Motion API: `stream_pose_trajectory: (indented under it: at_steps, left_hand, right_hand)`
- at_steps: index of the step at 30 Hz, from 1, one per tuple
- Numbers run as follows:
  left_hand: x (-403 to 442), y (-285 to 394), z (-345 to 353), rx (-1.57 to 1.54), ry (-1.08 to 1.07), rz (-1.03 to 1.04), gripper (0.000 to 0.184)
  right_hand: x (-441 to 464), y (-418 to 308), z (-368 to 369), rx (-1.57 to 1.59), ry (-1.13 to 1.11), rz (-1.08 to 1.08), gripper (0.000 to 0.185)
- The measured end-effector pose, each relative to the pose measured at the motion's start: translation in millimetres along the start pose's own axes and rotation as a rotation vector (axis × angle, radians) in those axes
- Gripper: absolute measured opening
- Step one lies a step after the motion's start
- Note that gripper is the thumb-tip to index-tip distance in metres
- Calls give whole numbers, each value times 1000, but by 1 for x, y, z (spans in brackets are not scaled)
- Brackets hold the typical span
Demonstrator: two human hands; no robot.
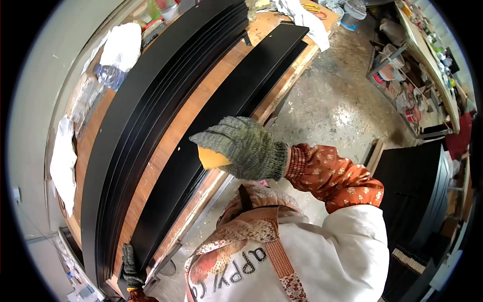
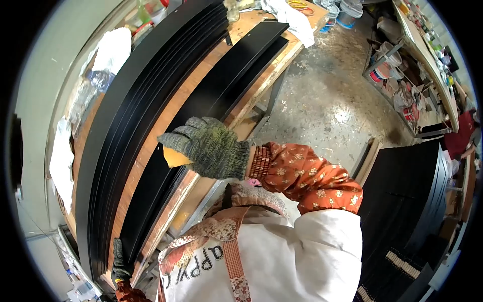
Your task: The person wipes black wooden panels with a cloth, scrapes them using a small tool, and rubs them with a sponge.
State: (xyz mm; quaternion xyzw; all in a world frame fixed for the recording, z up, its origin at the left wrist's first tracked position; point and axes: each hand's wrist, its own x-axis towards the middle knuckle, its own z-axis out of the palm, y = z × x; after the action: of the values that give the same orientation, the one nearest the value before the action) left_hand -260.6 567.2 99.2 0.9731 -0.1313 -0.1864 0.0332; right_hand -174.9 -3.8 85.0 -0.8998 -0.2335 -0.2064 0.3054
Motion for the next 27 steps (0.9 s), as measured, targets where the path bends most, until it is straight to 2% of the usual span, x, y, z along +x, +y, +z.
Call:
stream_pose_trajectory:
  at_steps: [1, 2, 3, 5, 6, 8, 10, 12, 14, 15, 19, 21, 25, 27]
  left_hand:
    - [0, 0, 1, -5, 11, -1, 84]
    - [0, -2, 1, -4, -88, -155, 87]
    - [2, 2, 0, -21, -122, -189, 87]
    - [8, 12, -7, -39, -136, -194, 87]
    - [12, 18, -11, -43, -139, -190, 87]
    - [16, 27, -16, -39, -149, -203, 88]
    - [20, 32, -19, -36, -160, -210, 88]
    - [25, 37, -22, -31, -172, -214, 88]
    - [27, 39, -26, -26, -182, -221, 88]
    - [28, 40, -27, -24, -189, -224, 88]
    - [28, 40, -30, -18, -211, -224, 89]
    - [26, 38, -31, -20, -218, -218, 89]
    - [18, 30, -30, -36, -224, -191, 90]
    - [13, 23, -28, -47, -220, -173, 90]
  right_hand:
    - [2, 9, -6, -31, -19, -5, 65]
    - [0, 29, -7, -22, -42, 16, 62]
    - [6, 41, -27, 6, -69, 73, 62]
    - [1, 88, -60, -91, 58, 76, 63]
    - [-8, 120, -70, -210, 213, 20, 64]
    - [3, 138, -120, -370, 183, 426, 66]
    - [1, 199, -152, -270, 283, 614, 72]
    - [-3, 259, -175, -193, 477, 796, 74]
    - [-5, 301, -188, -315, 570, 953, 74]
    - [-2, 304, -191, -246, 630, 984, 77]
    - [1, 288, -193, -300, 657, 924, 80]
    - [-5, 302, -182, -328, 612, 865, 80]
    - [0, 238, -145, -364, 599, 773, 78]
    - [-3, 185, -119, -270, 524, 786, 77]
